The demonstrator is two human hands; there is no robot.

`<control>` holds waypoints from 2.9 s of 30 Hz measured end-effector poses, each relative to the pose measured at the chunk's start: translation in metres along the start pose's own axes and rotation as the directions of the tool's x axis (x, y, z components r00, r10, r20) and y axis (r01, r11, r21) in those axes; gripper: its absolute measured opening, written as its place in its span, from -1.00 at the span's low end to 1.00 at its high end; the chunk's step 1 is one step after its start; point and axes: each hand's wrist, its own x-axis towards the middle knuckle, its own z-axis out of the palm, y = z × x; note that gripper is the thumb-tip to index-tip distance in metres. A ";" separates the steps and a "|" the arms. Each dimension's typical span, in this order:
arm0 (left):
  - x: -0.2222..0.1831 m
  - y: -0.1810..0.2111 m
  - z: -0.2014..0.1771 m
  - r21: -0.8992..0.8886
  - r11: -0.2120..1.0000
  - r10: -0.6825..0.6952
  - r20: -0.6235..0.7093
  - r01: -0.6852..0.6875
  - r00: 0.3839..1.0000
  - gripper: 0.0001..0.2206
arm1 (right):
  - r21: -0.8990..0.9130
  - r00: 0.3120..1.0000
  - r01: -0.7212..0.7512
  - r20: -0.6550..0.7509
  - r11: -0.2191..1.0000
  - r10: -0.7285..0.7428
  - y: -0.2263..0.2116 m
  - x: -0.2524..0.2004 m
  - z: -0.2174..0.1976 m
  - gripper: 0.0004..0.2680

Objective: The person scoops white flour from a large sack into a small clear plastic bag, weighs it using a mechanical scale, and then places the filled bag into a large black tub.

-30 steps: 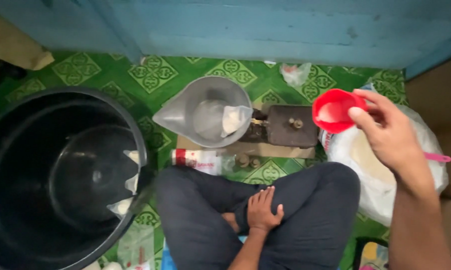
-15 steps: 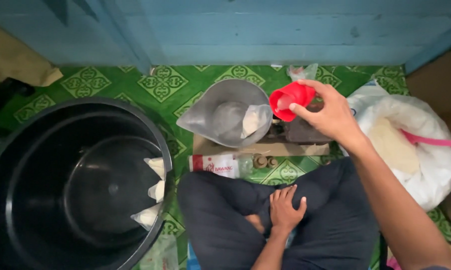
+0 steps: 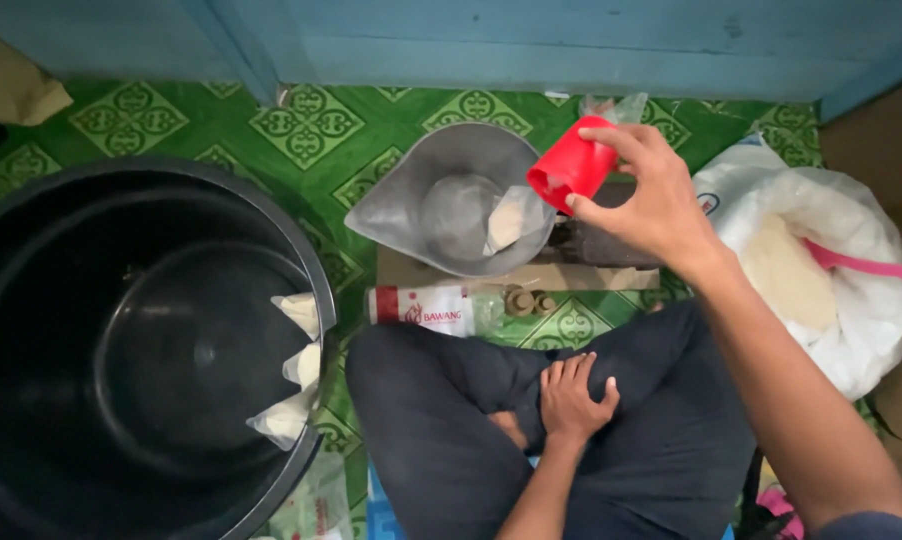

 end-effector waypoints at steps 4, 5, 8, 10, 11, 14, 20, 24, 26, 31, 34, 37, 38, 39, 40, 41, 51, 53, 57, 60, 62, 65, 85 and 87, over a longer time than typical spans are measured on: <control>-0.003 -0.002 0.007 0.013 1.000 -0.006 -0.013 0.006 1.000 -0.56 | -0.035 0.998 0.062 0.013 0.997 -0.061 0.011 -0.001 0.011 -0.49; -0.003 -0.002 0.006 0.015 1.000 -0.007 -0.013 0.008 1.000 -0.56 | -0.049 0.997 0.077 0.011 0.996 -0.076 0.011 -0.001 0.012 -0.49; -0.004 -0.003 0.008 0.020 1.000 -0.012 -0.012 0.012 1.000 -0.57 | -0.084 0.994 0.106 0.014 0.991 -0.105 0.007 -0.001 0.013 -0.50; -0.005 -0.004 0.010 0.022 1.000 -0.011 -0.011 0.011 1.000 -0.56 | -0.106 0.993 0.120 0.016 0.987 -0.119 0.007 -0.001 0.013 -0.50; -0.006 -0.005 0.011 0.024 1.000 -0.014 -0.008 0.014 1.000 -0.56 | -0.109 0.992 0.122 0.006 0.987 -0.122 0.009 -0.002 0.015 -0.49; -0.005 -0.005 0.011 0.012 1.000 -0.013 -0.013 0.013 1.000 -0.55 | -0.112 0.991 0.134 -0.012 0.985 -0.137 0.010 -0.002 0.017 -0.49; 0.006 0.005 -0.007 -0.022 1.000 -0.012 0.020 0.012 1.000 -0.56 | -0.107 0.992 0.125 0.035 0.986 -0.122 -0.001 -0.001 0.012 -0.49; 0.009 0.008 -0.015 -0.058 0.998 -0.017 0.077 0.021 0.997 -0.59 | -0.101 0.991 0.112 0.084 0.989 -0.104 -0.005 -0.001 0.012 -0.49; 0.009 0.008 -0.014 -0.059 0.998 -0.015 0.073 0.019 0.997 -0.59 | -0.100 0.991 0.100 0.099 0.990 -0.090 -0.008 0.000 0.010 -0.49; 0.009 0.008 -0.015 -0.058 0.998 -0.015 0.064 0.018 0.998 -0.59 | -0.097 0.991 0.097 0.105 0.990 -0.087 -0.010 0.000 0.010 -0.50; 0.007 0.007 -0.013 -0.060 0.998 -0.024 0.085 0.029 0.996 -0.58 | -0.087 0.990 0.109 0.096 0.990 -0.100 -0.010 0.000 0.011 -0.50; 0.006 0.006 -0.011 -0.066 0.997 -0.034 0.106 0.041 0.994 -0.58 | -0.102 0.988 0.121 0.106 0.987 -0.111 -0.010 0.000 0.010 -0.49; 0.005 0.006 -0.011 -0.061 0.997 -0.033 0.110 0.040 0.993 -0.57 | -0.099 0.988 0.125 0.104 0.987 -0.114 -0.010 0.000 0.010 -0.49; 0.005 0.005 -0.010 -0.056 0.998 -0.032 0.115 0.039 0.993 -0.57 | -0.097 0.988 0.127 0.102 0.987 -0.117 -0.010 0.000 0.011 -0.50; 0.005 0.005 -0.010 -0.056 0.998 -0.032 0.115 0.039 0.993 -0.57 | -0.097 0.988 0.126 0.102 0.987 -0.116 -0.011 0.000 0.010 -0.50; 0.005 0.005 -0.010 -0.062 0.997 -0.037 0.118 0.045 0.992 -0.57 | -0.097 0.988 0.125 0.104 0.987 -0.115 -0.011 0.000 0.010 -0.50; 0.004 0.006 -0.010 -0.071 0.996 -0.050 0.120 0.059 0.992 -0.57 | -0.089 0.986 0.136 0.109 0.987 -0.126 -0.011 0.000 0.012 -0.50; 0.006 0.007 -0.012 -0.075 0.996 -0.048 0.115 0.057 0.992 -0.57 | -0.097 0.986 0.133 0.114 0.986 -0.122 -0.013 0.000 0.011 -0.50; 0.007 0.007 -0.012 -0.072 0.996 -0.041 0.105 0.049 0.994 -0.57 | -0.105 0.985 0.119 0.135 0.987 -0.104 -0.014 0.000 0.011 -0.49; 0.007 0.006 -0.012 -0.068 0.997 -0.037 0.102 0.044 0.994 -0.57 | -0.100 0.985 0.127 0.130 0.987 -0.113 -0.013 0.000 0.012 -0.50; 0.006 0.006 -0.012 -0.068 0.997 -0.039 0.108 0.046 0.993 -0.57 | -0.111 0.985 0.124 0.136 0.986 -0.108 -0.014 0.000 0.012 -0.50; 0.006 0.006 -0.011 -0.068 0.996 -0.043 0.114 0.051 0.993 -0.57 | -0.120 0.983 0.133 0.141 0.984 -0.116 -0.016 0.000 0.012 -0.51; 0.003 0.008 -0.010 -0.036 0.999 -0.013 0.104 0.017 0.995 -0.58 | 0.061 0.995 -0.046 0.090 0.997 0.040 -0.016 0.004 0.003 -0.52; 0.003 0.009 -0.009 -0.034 0.999 -0.006 0.088 0.009 0.996 -0.60 | 0.070 0.955 -0.276 0.137 0.959 0.265 -0.016 0.005 -0.005 -0.53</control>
